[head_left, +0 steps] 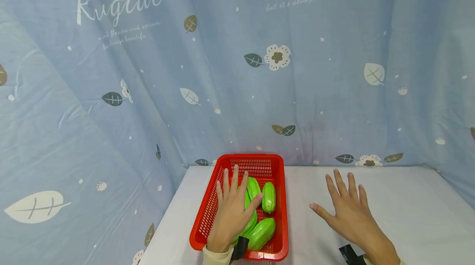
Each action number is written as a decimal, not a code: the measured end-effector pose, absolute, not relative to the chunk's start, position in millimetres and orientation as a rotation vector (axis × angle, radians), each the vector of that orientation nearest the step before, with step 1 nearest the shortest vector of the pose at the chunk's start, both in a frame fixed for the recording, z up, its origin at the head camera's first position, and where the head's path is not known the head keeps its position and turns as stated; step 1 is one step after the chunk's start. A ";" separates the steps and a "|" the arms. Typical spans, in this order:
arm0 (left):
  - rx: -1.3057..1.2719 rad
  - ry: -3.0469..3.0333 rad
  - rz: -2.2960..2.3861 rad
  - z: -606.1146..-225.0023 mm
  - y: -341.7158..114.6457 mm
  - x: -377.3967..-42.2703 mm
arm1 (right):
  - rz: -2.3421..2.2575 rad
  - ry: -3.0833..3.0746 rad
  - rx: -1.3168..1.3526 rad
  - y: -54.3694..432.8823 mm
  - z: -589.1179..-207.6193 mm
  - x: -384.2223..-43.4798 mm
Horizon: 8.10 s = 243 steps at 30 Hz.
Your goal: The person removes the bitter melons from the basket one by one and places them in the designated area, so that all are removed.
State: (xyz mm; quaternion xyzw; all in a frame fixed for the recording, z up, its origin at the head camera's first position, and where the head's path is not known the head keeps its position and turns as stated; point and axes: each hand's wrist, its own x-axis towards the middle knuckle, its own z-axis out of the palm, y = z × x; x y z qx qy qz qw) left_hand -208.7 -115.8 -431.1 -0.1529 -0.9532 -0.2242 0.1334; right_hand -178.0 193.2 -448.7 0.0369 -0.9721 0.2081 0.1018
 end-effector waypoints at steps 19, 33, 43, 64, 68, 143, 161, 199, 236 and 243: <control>-0.468 -2.743 -0.609 -432.5 -185.4 -198.1 | 0.642 -2.881 0.120 188.3 -449.2 -179.7; -0.367 -2.811 -0.524 -462.4 -225.1 -189.7 | 0.663 -2.890 0.127 185.0 -449.1 -180.3; -0.372 -2.850 -0.508 -483.9 -237.5 -190.8 | 0.674 -2.899 0.115 184.1 -449.2 -180.3; -0.366 -2.890 -0.515 -493.1 -240.6 -191.5 | 0.865 -2.786 0.246 171.1 -435.8 -181.1; -0.369 -2.882 -0.519 -493.7 -239.7 -191.0 | 1.005 -2.749 0.278 161.5 -425.7 -184.7; -0.386 -2.919 -0.526 -492.2 -240.3 -192.8 | 1.549 -2.848 0.034 30.5 -462.5 -304.9; -0.381 -2.917 -0.541 -491.1 -239.9 -191.4 | 1.531 -2.806 0.073 21.7 -481.8 -315.7; -0.367 -2.909 -0.566 -492.2 -237.4 -194.2 | 1.585 -2.765 0.105 26.9 -480.9 -316.5; -0.406 -2.928 -0.447 -493.3 -245.1 -194.5 | 2.174 -2.487 0.003 35.5 -467.0 -310.0; -0.396 -2.942 -0.456 -493.7 -246.8 -194.1 | 2.242 -2.405 0.014 40.6 -458.3 -297.6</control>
